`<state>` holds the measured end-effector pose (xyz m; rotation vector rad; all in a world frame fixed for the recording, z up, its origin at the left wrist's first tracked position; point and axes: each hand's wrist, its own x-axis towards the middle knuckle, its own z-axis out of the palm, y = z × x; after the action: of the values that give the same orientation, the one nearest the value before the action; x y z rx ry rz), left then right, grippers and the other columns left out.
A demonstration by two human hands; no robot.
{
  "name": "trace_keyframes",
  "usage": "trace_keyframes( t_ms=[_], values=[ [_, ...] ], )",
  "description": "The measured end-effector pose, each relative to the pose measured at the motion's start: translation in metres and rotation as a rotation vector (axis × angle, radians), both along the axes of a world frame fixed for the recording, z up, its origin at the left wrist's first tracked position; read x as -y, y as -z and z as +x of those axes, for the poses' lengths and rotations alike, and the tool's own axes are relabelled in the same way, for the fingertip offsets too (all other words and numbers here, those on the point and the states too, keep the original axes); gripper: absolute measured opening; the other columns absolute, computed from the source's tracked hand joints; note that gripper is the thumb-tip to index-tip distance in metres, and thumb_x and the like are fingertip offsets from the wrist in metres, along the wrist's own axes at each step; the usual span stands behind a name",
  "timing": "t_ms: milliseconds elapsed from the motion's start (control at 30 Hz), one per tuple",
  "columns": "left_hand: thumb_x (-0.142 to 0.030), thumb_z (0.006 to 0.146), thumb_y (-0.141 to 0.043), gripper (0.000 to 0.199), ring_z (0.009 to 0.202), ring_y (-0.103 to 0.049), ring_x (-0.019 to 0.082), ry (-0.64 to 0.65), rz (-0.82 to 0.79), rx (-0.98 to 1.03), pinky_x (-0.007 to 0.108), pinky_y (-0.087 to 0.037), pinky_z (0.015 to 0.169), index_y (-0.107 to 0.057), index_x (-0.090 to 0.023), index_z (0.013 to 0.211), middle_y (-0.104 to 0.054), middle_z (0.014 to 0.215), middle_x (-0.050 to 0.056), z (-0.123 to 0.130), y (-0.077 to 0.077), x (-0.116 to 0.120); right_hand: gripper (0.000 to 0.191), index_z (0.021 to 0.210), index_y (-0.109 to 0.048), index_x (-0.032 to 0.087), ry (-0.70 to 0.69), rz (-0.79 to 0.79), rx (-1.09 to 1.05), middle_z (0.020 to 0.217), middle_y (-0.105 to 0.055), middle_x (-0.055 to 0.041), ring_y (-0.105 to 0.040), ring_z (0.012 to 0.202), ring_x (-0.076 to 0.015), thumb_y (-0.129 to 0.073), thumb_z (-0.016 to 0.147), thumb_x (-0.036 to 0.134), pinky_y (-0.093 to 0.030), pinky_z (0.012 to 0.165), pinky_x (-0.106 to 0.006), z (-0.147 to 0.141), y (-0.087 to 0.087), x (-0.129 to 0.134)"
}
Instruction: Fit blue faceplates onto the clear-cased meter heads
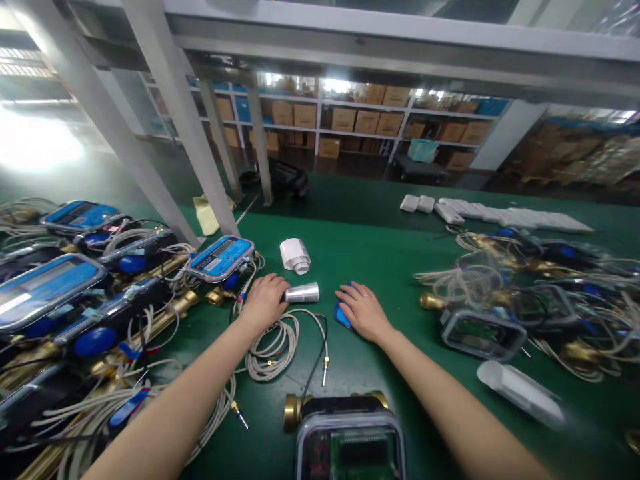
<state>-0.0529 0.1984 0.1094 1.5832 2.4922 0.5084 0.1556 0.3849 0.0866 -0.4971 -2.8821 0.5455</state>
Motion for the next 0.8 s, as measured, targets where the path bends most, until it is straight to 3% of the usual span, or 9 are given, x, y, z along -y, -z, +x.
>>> trace_keyframes(
  t_ms=[133,267,367,500,633,800],
  values=[
    [-0.026,0.089,-0.065,0.045,0.125,-0.05,0.03,0.014,0.017,0.127,0.055,-0.04,0.106,-0.052,-0.017,0.131,-0.056,0.132,0.012,0.025,0.006,-0.004,0.044,0.134,-0.057,0.013,0.081,-0.036,-0.066,0.142,-0.053,-0.0163,-0.031,0.143,-0.0337,-0.048,0.097,0.035,-0.02,0.117,-0.056,0.007,-0.014,0.0],
    [-0.031,0.087,-0.067,0.049,0.117,-0.055,0.029,-0.007,0.057,0.286,0.053,-0.045,0.1,-0.051,-0.017,0.132,-0.057,0.127,0.011,0.035,0.014,-0.015,0.055,0.135,-0.055,0.014,0.024,-0.139,-0.108,0.133,-0.059,-0.0166,-0.051,0.125,-0.0297,-0.066,0.087,0.039,-0.041,0.105,-0.045,-0.012,-0.021,0.015],
    [-0.031,0.086,-0.069,0.039,0.105,-0.06,0.026,-0.007,0.132,0.399,0.051,-0.047,0.096,-0.059,-0.016,0.12,-0.063,0.111,0.008,0.04,0.012,-0.02,0.039,0.114,-0.066,0.013,-0.005,-0.227,-0.131,0.107,-0.069,-0.0138,-0.063,0.103,-0.0274,-0.076,0.079,0.027,-0.049,0.091,-0.041,-0.021,-0.021,0.028],
    [-0.035,0.077,-0.074,0.036,0.099,-0.061,0.024,0.009,0.319,0.589,0.042,-0.053,0.085,-0.064,-0.016,0.106,-0.061,0.109,0.008,0.055,-0.003,-0.013,0.026,0.102,-0.066,0.017,0.003,-0.333,-0.247,0.097,-0.067,-0.0048,-0.063,0.091,-0.0201,-0.072,0.077,0.01,-0.048,0.082,-0.033,-0.012,-0.032,0.04],
    [-0.044,0.072,-0.073,0.044,0.097,-0.063,0.023,0.032,0.485,0.819,0.035,-0.056,0.078,-0.064,-0.018,0.106,-0.064,0.111,0.008,0.081,-0.026,0.003,0.027,0.102,-0.065,0.021,-0.015,-0.433,-0.389,0.101,-0.064,-0.0017,-0.061,0.095,-0.018,-0.069,0.077,0.01,-0.046,0.086,-0.031,0.01,-0.059,0.053],
    [-0.04,0.069,-0.077,0.045,0.093,-0.066,0.022,-0.035,0.614,1.012,0.034,-0.056,0.083,-0.064,-0.016,0.105,-0.07,0.102,0.007,0.11,-0.041,0.02,0.037,0.104,-0.063,0.021,-0.012,-0.924,-0.59,0.102,-0.066,-0.0029,-0.062,0.094,-0.0185,-0.078,0.071,0.026,-0.049,0.084,-0.031,0.029,-0.079,0.069]
  ],
)
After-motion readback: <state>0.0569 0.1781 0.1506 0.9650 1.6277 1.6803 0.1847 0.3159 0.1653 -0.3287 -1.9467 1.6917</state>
